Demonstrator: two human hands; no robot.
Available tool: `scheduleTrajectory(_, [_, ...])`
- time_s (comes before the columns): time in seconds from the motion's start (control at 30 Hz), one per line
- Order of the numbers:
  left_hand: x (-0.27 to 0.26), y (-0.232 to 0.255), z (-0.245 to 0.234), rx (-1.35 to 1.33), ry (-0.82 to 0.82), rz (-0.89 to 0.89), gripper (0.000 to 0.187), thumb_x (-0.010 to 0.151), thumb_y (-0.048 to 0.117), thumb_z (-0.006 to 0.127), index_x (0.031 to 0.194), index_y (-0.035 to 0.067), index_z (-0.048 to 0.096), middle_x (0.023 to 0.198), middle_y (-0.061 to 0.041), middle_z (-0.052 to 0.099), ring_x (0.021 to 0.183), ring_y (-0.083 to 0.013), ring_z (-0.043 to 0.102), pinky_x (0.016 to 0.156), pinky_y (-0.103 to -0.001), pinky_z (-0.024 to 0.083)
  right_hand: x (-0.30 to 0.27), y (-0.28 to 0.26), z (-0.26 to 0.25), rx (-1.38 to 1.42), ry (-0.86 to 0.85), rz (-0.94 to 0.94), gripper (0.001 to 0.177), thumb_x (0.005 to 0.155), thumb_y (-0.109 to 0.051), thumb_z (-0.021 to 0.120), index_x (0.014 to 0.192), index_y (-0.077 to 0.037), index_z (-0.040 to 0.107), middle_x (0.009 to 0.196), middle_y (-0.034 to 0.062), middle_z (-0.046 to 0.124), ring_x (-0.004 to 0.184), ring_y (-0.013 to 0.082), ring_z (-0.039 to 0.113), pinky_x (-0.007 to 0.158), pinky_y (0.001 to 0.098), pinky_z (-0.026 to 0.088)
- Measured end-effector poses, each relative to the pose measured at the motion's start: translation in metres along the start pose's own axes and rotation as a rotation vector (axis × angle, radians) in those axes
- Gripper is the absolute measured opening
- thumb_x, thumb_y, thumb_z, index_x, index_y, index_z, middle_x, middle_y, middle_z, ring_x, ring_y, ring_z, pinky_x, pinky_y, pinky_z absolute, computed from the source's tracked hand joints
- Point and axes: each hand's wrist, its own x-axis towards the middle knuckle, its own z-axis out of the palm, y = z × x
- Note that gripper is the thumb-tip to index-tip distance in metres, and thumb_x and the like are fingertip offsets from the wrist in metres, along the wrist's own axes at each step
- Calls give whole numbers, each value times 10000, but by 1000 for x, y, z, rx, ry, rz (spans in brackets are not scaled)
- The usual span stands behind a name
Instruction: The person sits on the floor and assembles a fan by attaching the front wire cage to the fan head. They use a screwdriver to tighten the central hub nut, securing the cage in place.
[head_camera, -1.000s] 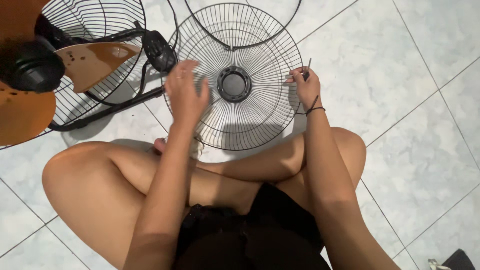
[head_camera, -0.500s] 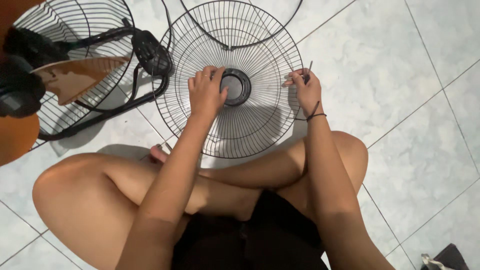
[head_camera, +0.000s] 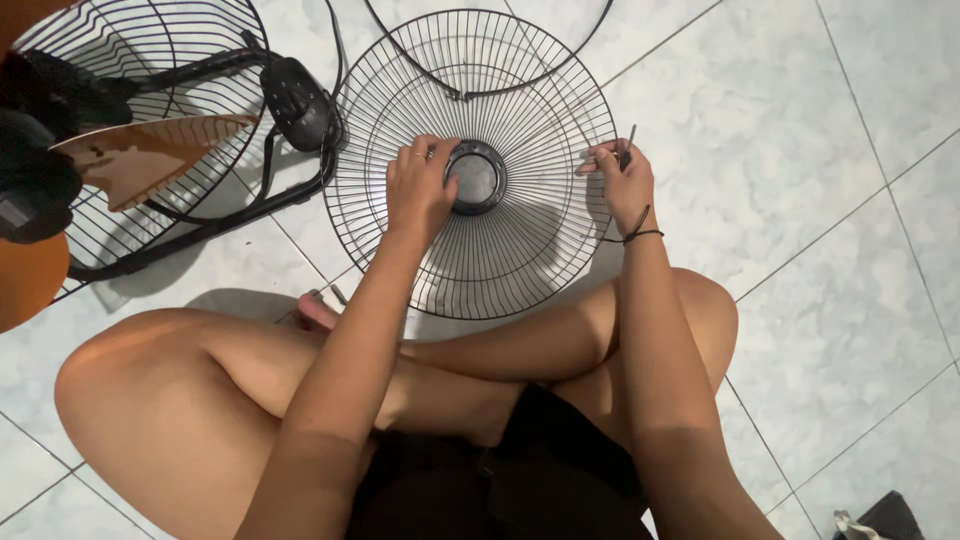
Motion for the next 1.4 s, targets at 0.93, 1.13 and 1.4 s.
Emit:
scheduleTrajectory(0.93, [7,25,20,45,18,103,508,771,101,758,1266,141,649,1168,-62,586,1119,-266,555,963,-440,409,-15,7,-37,-22,22,162,105,1047,-148,576,1019,-68,639,918,27,733,822,70,706,543,208,434])
scheduleTrajectory(1.13, [8,21,26,31,63,149,488,783,74,735,1261,136,660,1173,-60,591,1108,-262,561,959,-430,412,-18,2,-38,-28,34,150,102,1035,-159,574,1011,-77,630,932,0,730,838,62,725,536,204,436])
scheduleTrajectory(1.4, [9,20,28,35,70,135,496,785,71,728,1273,132,657,1165,-60,589,1106,-261,559,961,-432,409,-14,7,-37,2,18,91,104,1044,-126,567,1012,-44,623,953,39,732,840,86,738,538,206,441])
